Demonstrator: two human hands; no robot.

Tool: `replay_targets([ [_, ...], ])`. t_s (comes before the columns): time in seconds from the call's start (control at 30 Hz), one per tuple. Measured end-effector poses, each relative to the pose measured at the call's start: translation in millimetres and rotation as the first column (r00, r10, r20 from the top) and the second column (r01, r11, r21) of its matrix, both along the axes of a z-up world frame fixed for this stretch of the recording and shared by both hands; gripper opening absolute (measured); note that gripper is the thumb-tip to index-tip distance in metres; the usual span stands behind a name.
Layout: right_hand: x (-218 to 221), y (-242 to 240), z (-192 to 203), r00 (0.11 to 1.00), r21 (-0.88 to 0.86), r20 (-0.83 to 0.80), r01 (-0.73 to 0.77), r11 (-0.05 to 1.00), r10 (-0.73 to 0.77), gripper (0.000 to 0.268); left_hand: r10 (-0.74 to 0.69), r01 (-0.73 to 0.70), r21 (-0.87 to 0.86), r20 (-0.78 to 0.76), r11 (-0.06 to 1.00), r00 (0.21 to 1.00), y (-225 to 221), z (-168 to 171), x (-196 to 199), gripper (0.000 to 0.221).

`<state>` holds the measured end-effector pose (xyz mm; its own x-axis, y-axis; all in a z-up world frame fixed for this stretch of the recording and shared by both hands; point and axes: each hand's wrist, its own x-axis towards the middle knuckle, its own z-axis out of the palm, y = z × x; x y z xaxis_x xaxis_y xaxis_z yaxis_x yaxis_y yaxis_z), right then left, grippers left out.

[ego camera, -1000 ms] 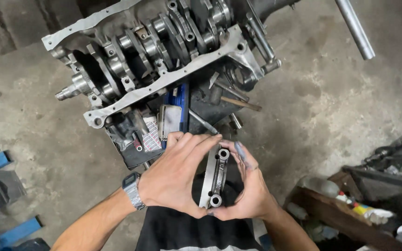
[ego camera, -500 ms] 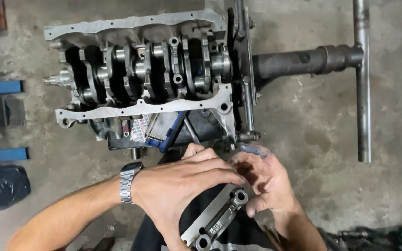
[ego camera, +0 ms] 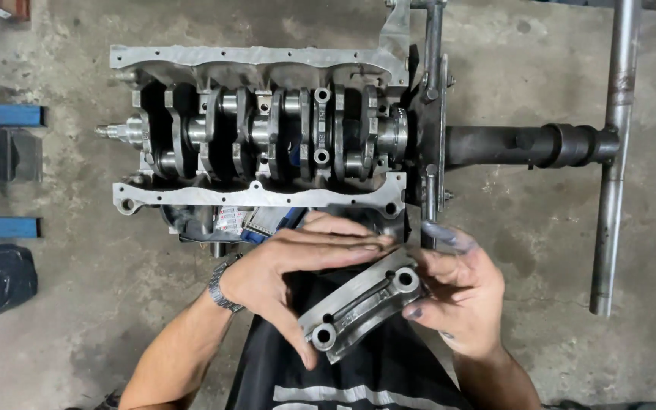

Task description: Fitting main bearing caps onto a crankshaft in an engine block

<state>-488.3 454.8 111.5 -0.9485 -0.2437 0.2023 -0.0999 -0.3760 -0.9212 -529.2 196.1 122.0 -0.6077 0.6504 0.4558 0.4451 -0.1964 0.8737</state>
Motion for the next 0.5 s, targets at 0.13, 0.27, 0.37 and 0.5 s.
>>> replay_targets([
  [0.13, 3, 14, -10, 0.95, 0.318, -0.164, 0.305, 0.898, -0.265, 0.095, 0.28, -0.288, 0.13, 0.071, 0.949, 0.957, -1, -12, 6, 0.069],
  [0.27, -9, 0, 5, 0.649, 0.384, -0.688, 0.705, 0.596, -0.324, 0.075, 0.579, -0.58, 0.001, 0.064, 0.815, 0.813, 7, -22, 11, 0.043],
  [0.37, -18, -8, 9, 0.469, 0.347, -0.875, 0.777, 0.525, -0.117, 0.079, 0.476, -0.459, -0.127, 0.18, 0.879, 0.861, 1, -1, -1, 0.059],
  [0.5, -14, 4, 10, 0.392, 0.427, -0.897, 0.645, 0.634, 0.206, 0.1, 0.203, -0.164, -0.125, 0.452, 0.978, 0.869, 7, 30, -12, 0.124],
])
